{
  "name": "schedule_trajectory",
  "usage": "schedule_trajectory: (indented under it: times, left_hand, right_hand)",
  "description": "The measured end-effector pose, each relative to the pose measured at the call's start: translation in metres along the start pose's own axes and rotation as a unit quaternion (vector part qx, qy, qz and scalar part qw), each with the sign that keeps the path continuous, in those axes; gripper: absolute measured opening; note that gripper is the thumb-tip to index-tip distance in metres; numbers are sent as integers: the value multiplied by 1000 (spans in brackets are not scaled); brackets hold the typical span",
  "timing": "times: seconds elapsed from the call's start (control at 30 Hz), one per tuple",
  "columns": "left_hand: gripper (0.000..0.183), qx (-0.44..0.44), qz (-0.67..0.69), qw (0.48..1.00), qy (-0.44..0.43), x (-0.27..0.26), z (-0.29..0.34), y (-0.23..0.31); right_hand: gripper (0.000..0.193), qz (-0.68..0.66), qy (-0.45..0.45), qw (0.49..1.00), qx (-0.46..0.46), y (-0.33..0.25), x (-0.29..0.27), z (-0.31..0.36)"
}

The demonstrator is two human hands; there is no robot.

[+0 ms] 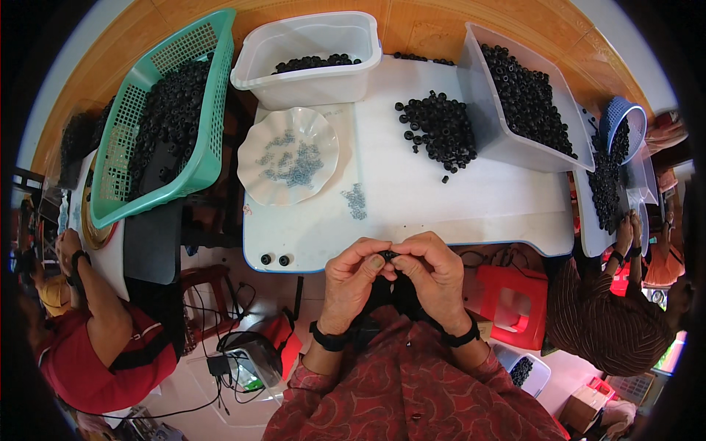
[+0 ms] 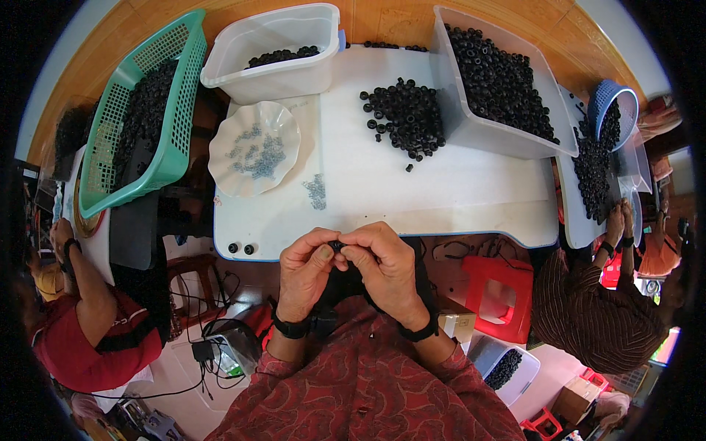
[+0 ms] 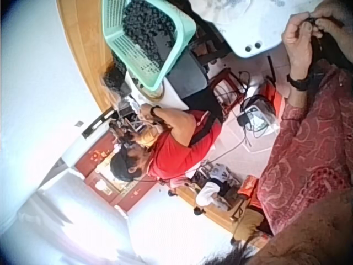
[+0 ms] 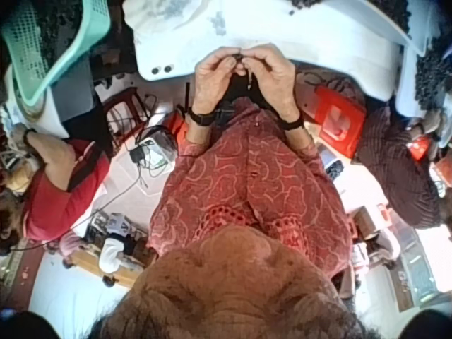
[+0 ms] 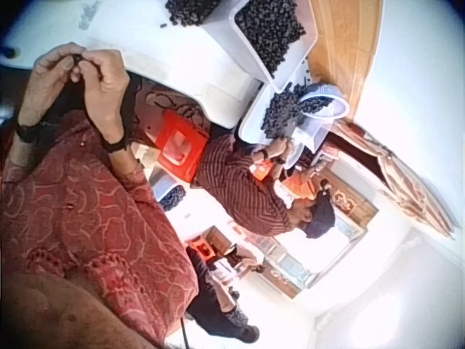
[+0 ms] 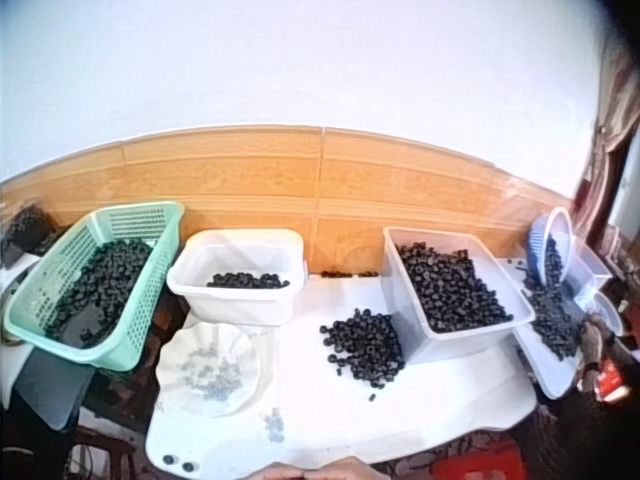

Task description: Sorting small black plastic circular components into groups or containers.

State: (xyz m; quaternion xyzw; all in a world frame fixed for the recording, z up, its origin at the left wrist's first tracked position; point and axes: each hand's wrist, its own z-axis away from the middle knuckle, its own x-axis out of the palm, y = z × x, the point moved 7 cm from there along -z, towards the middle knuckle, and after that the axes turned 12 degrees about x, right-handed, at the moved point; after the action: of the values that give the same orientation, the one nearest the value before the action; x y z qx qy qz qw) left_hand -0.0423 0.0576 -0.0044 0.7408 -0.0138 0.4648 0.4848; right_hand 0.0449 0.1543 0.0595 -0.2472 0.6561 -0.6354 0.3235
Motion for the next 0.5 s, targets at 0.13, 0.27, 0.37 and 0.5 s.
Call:
schedule_trajectory:
  times: [0.13, 0.27, 0.37, 0.5]
  left_hand:
    - [21, 20, -23, 1000, -7, 0, -1, 3]
    - [21, 23, -28, 999, -14, 0, -2, 4]
    - [21, 24, -33, 999, -16, -1, -2, 5]
    - [21, 23, -42, 999, -13, 0, -3, 6]
  right_hand:
    - [16, 11, 3, 1000, -13, -3, 1, 0]
    - [16, -3, 1, 1000, -3, 1, 1, 0]
    - [16, -6, -2, 1000, -2, 1, 2, 0]
    - [17, -1, 3, 1000, -11, 3, 2, 1]
